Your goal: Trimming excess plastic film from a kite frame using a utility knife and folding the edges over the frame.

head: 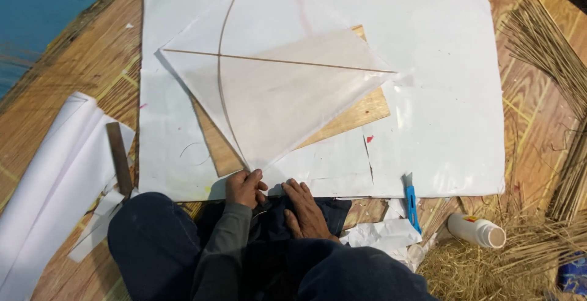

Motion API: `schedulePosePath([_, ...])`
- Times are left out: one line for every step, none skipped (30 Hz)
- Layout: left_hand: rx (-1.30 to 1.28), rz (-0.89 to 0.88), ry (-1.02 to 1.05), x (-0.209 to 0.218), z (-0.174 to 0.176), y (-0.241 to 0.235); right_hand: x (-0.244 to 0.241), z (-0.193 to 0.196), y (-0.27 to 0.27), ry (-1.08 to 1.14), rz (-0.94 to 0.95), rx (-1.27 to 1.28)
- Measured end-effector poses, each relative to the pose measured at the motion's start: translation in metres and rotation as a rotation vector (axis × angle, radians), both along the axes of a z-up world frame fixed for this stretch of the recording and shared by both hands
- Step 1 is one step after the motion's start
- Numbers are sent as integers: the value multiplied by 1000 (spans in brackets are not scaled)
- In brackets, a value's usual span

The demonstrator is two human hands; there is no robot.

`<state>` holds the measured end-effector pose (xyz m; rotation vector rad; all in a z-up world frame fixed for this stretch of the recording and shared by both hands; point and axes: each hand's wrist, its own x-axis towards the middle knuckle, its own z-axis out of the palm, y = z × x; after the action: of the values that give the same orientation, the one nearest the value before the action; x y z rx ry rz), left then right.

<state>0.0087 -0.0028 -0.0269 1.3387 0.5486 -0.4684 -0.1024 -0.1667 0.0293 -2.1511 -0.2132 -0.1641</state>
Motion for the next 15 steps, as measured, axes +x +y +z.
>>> schedulePosePath([1, -7, -1, 2, -1, 0, 1, 1, -1, -1, -7, 1])
schedulePosePath([-6, -4, 6, 4, -3, 0, 1, 2, -2, -12, 2, 9])
schedulePosePath([-11, -2, 15, 4, -5, 1, 0, 3, -3, -21, 12, 18])
schedulePosePath([-9, -8, 17, 4, 0, 1, -1, 2, -3, -20, 5, 20])
schedulePosePath([16, -3, 22, 4, 4, 1, 0, 0, -4, 3, 8, 12])
schedulePosePath([41, 2, 27, 5, 9, 1, 0, -1, -4, 26, 11, 3])
schedulePosePath([42, -2, 26, 5, 23, 0, 0, 0, -5, 25, 7, 5])
schedulePosePath([119, -27, 42, 4, 36, 0, 1, 0, -5, 20, 10, 12])
schedulePosePath([196, -50, 58, 4, 49, 1, 0, 1, -5, 15, 15, 20])
schedulePosePath([197, -53, 56, 5, 50, 2, 1, 2, -6, 14, 13, 20])
schedulePosePath([189, -10, 35, 5, 51, 3, 1, 3, -6, 18, 14, 16])
schedulePosePath([181, 32, 14, 6, 52, 5, 1, 4, -6, 23, 16, 12])
schedulePosePath([182, 30, 14, 9, 59, 6, 1, 2, -6, 23, 14, 13])
schedulePosePath([237, 73, 6, 12, 66, 6, 1, 1, -5, 58, 8, 13])
schedulePosePath([291, 114, -3, 14, 74, 6, 0, -1, -6, 92, 1, 12])
